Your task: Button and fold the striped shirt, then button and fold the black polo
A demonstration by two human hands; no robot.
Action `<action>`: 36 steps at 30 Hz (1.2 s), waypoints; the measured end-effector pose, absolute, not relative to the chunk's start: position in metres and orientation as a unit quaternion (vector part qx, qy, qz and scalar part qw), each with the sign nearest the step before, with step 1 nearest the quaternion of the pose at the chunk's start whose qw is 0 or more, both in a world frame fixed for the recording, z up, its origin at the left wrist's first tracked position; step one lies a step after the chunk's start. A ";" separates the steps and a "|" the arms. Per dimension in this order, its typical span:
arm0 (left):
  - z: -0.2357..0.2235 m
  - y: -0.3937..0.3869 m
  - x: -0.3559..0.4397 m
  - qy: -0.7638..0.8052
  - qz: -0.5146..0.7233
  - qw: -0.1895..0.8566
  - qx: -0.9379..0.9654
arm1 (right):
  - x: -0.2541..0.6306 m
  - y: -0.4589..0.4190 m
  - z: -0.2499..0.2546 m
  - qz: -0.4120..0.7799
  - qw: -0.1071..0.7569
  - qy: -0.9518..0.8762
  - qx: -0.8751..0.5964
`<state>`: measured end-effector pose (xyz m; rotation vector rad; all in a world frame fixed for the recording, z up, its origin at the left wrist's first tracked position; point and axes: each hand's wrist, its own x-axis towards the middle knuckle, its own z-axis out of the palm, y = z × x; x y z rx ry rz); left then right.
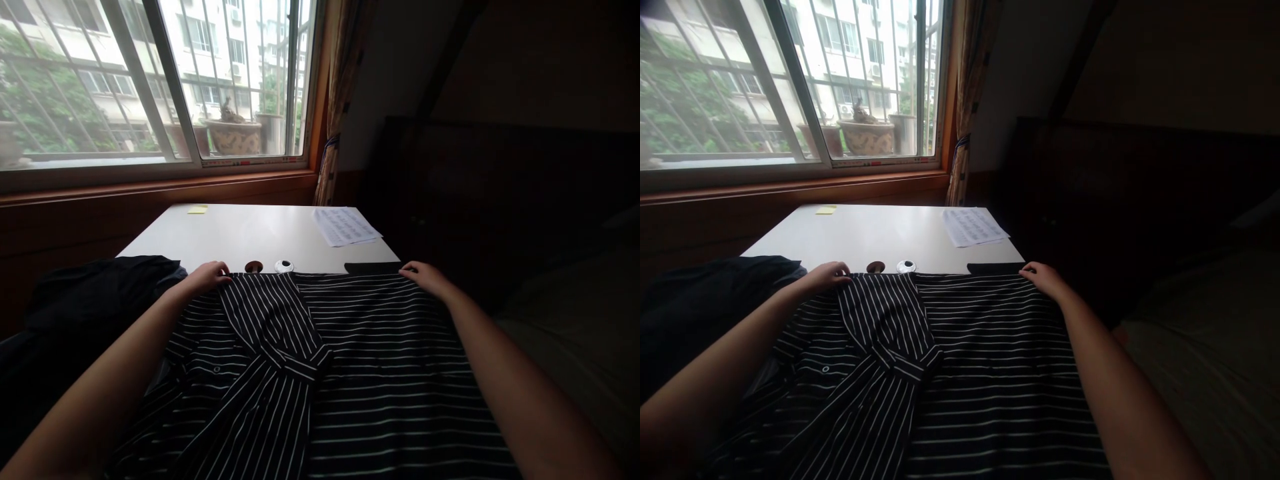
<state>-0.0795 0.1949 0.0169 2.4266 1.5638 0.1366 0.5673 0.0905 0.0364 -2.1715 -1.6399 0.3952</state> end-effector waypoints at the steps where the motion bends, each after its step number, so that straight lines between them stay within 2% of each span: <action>1: 0.014 0.199 -0.079 0.537 0.049 0.125 0.833 | 0.567 0.089 0.035 0.136 0.198 -0.587 -0.773; 12: -0.004 0.232 -0.095 0.593 0.088 0.055 0.799 | 0.554 0.132 0.016 0.074 0.229 -0.593 -0.769; 24: 0.000 0.242 -0.093 0.618 0.112 -0.032 0.778 | 0.532 0.189 0.009 0.053 0.230 -0.580 -0.780; 31: 0.006 0.217 -0.080 0.582 0.163 -0.078 0.793 | 0.542 0.170 0.012 0.161 0.207 -0.532 -0.805; 36: 0.014 0.170 -0.067 0.461 0.204 -0.074 0.861 | 0.560 0.119 0.030 0.281 0.182 -0.523 -0.784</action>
